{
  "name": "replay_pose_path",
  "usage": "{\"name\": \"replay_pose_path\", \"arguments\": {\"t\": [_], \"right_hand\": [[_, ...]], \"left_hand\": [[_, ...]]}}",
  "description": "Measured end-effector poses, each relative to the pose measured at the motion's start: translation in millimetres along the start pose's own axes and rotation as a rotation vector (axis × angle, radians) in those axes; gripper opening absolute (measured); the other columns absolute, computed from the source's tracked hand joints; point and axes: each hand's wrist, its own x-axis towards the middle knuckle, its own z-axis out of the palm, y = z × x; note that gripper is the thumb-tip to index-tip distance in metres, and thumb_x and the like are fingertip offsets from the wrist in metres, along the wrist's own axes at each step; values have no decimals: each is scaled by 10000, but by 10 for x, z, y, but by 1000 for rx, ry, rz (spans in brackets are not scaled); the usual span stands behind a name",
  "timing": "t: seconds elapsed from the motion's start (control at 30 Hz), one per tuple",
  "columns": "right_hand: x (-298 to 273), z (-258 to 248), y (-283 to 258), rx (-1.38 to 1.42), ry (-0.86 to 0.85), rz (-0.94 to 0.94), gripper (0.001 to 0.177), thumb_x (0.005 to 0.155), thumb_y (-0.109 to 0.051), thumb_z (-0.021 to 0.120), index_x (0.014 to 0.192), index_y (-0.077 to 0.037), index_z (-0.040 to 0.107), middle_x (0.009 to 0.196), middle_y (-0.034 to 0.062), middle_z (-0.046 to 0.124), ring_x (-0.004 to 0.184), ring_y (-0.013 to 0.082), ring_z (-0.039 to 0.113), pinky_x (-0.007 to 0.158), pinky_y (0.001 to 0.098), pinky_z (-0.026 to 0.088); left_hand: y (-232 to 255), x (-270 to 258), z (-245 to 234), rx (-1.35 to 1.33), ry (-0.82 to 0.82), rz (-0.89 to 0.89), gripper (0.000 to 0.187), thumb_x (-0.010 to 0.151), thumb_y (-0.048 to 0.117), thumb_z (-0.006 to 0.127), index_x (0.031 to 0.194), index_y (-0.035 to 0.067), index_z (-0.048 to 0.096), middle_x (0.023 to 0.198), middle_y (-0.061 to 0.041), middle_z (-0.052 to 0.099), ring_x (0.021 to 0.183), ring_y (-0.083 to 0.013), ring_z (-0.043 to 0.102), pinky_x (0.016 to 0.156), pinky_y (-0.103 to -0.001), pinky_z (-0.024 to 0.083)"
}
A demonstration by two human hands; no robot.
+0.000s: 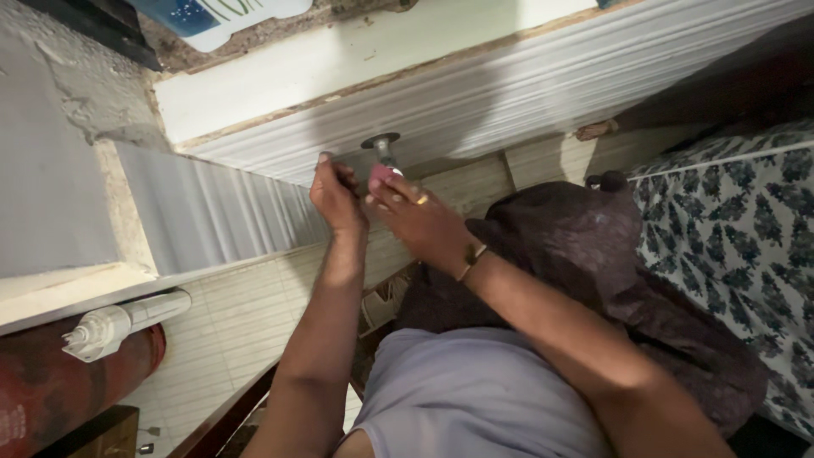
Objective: The person cleans a faucet by hand with a pink cloth, wiping different parts of the tap and the wall around it.
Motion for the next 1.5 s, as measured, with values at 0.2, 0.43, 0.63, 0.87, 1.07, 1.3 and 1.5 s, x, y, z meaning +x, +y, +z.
{"name": "replay_pose_path", "arguments": {"t": [0.2,0.43,0.63,0.87,1.07,1.3,1.5], "right_hand": [[-251,146,45,25,-263,-52,330,947,-100,575,1259,-58,672,1348,121,657,1282,288,612,916,446,520],[-251,27,40,269,41,403,273,901,-56,554,1139,-92,682,1208,119,716,1174,325,641,1044,472,506],[-248,117,-48,233,-122,207,327,869,-92,556,1169,-4,654,1315,181,662,1271,362,589,1088,464,448],[-252,222,-2,109,-296,146,469,909,-112,549,1358,16,595,1346,254,596,1124,429,628,962,494,505],[-184,288,-41,81,-193,282,307,990,-191,563,1258,-71,653,1179,156,659,987,414,679,845,500,550],[-351,66,-199,423,-23,239,220,1044,-100,502,1229,-34,602,1265,158,633,1092,385,680,849,449,578],[-110,137,-60,111,-21,139,383,902,-145,588,1257,-2,597,1239,185,626,1119,420,647,867,468,567]], "left_hand": [[-22,-20,-19,70,10,-5,468,1033,439,570,702,108,590,588,-5,533,461,-92,457,428,-254,347],[-149,38,-106,42,13,-12,446,1044,406,575,714,107,595,601,-14,557,462,-92,462,420,-250,341],[-181,38,-143,38,0,-18,441,1042,396,588,712,103,601,607,-16,574,465,-88,469,421,-253,346],[-229,97,-111,90,4,-31,454,1038,413,573,703,109,609,561,0,540,437,-85,461,404,-250,343],[-256,10,-181,135,-18,13,435,1037,393,582,709,110,627,584,21,545,469,-71,463,419,-244,346],[-258,27,-147,124,-11,-11,439,1036,392,584,715,96,633,591,4,548,478,-84,472,426,-251,339],[32,-210,-169,357,-296,328,380,1046,410,655,957,41,665,748,-32,602,619,-106,526,558,-268,419]]}}
